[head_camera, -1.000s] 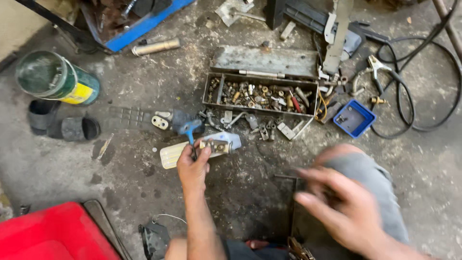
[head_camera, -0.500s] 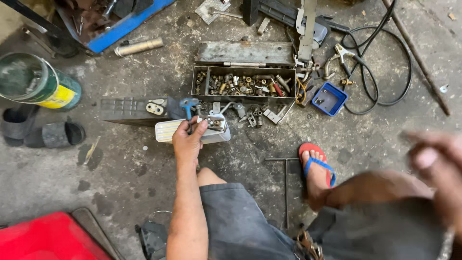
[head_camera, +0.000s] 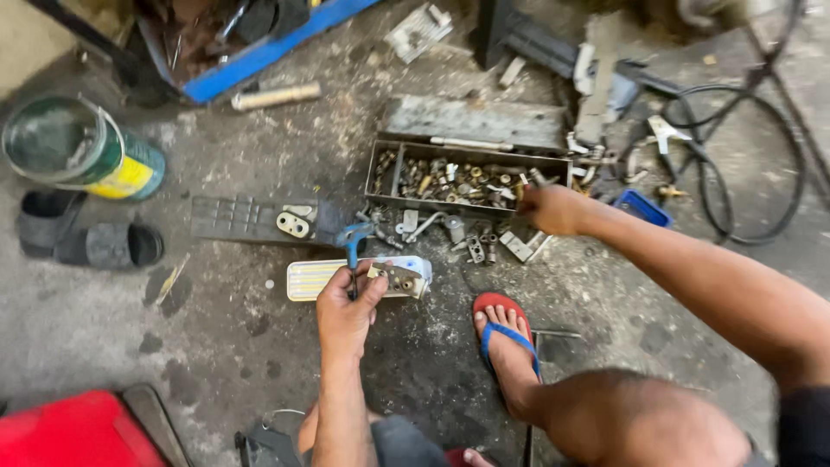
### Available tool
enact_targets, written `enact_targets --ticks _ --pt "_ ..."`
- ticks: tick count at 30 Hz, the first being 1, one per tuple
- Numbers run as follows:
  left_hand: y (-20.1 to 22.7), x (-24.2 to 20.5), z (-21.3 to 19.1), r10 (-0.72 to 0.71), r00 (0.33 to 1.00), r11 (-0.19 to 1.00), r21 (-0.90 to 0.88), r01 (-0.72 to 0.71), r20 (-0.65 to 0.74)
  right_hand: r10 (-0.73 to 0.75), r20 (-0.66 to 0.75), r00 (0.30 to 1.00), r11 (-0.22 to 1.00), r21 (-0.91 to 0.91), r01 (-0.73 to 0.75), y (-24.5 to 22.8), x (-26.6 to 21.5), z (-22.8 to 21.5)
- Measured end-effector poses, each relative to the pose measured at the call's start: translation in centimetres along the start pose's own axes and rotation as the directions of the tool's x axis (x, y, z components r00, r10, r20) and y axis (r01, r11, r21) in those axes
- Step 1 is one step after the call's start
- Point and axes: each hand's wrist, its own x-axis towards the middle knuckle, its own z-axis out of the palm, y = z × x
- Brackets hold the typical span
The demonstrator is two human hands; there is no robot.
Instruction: The person sits on the floor and assembles a mechanical part using a hammer and various small metal components from a toolbox. They repeatedly hammer a pin into the part and adjust its position.
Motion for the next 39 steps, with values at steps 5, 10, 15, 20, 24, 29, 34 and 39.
enact_targets --ticks 5,10,15,20,24,29,34,39 --pt "-0.6 -0.2 -0.3 -0.008 1.0 1.0 -0.018 0.008 0.024 0.003 -0.015 1.0 0.995 -0.1 -0.004 0.4 11.1 4.0" --pt "-0.5 -0.5 -0.7 -0.032 0.999 0.999 -0.042 0.034 0.041 -0.082 -0.186 0.979 0.986 0.125 0.106 -0.8 13.2 4.4" --pt "-1.1 -0.8 -1.3 -0.049 0.997 0.995 -0.089 0.053 0.052 -0.193 -0.38 0.905 0.97 0.068 0.235 -3.4 15.7 5.9" --pt "-1.3 -1.0 -1.3 0.016 0.996 0.994 -0.112 -0.005 0.092 -0.197 -0.094 0.976 0.959 -0.224 0.172 -8.1 21.7 7.2" --pt "-1.3 -1.3 -1.2 -0.007 0.997 0.993 -0.117 0.016 0.073 -0.174 0.007 0.985 0.849 -0.506 0.154 -9.5 24.8 8.7" --pt "-1.5 -1.3 -1.4 -0.023 0.998 0.987 -0.159 0.033 0.067 -0.281 -0.023 0.959 0.779 -0.59 0.214 -8.5 25.9 10.3" --pt "-1.4 -1.6 -1.4 -0.057 0.996 0.984 -0.164 0.068 0.068 -0.248 -0.084 0.965 0.838 -0.519 0.17 -8.1 24.4 9.9" --pt "-1.3 -1.7 -1.1 -0.069 0.997 0.981 -0.18 0.075 0.038 0.06 -0.082 0.995 0.946 -0.313 -0.083 -8.8 24.7 8.5"
